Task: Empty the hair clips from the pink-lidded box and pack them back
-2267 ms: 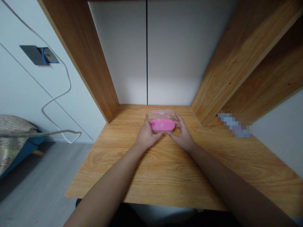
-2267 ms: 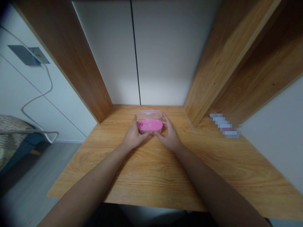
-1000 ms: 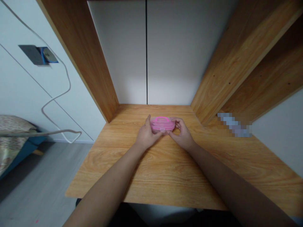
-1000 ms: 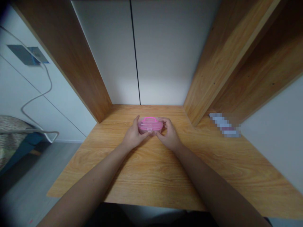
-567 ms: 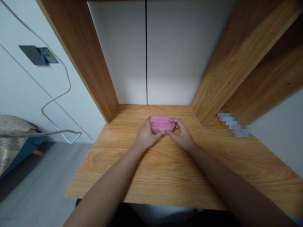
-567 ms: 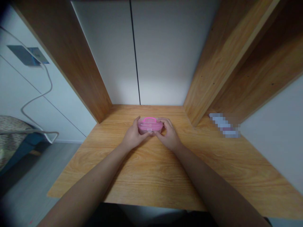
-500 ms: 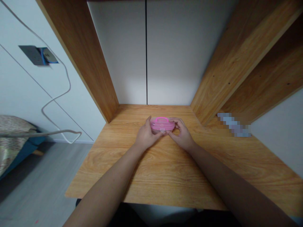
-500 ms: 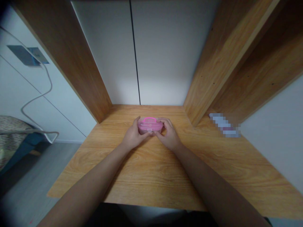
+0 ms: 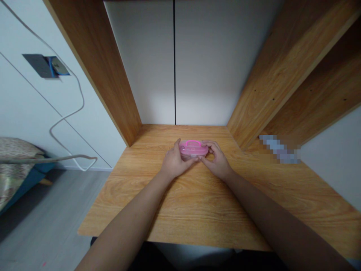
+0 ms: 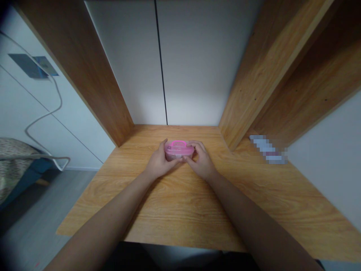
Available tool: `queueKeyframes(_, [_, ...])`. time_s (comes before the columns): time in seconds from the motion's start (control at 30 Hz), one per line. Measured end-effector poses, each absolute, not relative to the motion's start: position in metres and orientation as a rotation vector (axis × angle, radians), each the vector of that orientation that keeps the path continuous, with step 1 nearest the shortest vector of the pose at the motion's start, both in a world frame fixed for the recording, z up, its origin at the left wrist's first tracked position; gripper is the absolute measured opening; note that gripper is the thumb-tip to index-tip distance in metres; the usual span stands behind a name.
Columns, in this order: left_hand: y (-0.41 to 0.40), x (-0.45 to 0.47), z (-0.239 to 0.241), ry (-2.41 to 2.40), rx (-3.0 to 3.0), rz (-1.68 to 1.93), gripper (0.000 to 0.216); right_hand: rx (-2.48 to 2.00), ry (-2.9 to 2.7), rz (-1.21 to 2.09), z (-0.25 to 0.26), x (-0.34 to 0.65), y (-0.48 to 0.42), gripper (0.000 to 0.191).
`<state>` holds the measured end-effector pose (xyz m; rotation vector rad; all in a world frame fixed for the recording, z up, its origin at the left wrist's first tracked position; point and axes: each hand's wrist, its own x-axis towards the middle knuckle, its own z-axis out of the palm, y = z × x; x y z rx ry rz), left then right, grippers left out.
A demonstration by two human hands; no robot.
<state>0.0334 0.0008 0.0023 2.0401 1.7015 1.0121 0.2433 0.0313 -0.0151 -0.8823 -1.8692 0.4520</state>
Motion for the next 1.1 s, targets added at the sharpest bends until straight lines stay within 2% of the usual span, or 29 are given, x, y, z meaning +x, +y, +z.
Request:
queueKeyframes(0.2, [0.001,0.031,0.002,1.651,2.068,1.039,0.098,-0.876,-1.867,0.457,-0.016,0.243,0.033,0.04])
queueKeyframes(0.53, [0.003,0.031,0.002,1.644,2.029,1.051,0.099,-0.897,-1.941,0.403,-0.012,0.246,0.031,0.038])
queueKeyframes(0.73, [0.0,0.031,0.01,1.496,2.064,1.093,0.089,-0.903,-1.997,0.484,-0.012,0.244,0.031,0.055])
queueKeyframes(0.93, [-0.001,0.031,0.013,1.455,2.102,1.094,0.085,-0.939,-1.986,0.472,-0.01,0.245,0.029,0.046])
queueKeyframes(1.1, [0.002,0.03,0.006,1.496,2.14,1.069,0.073,-0.933,-1.984,0.461,-0.009,0.245,0.03,0.042])
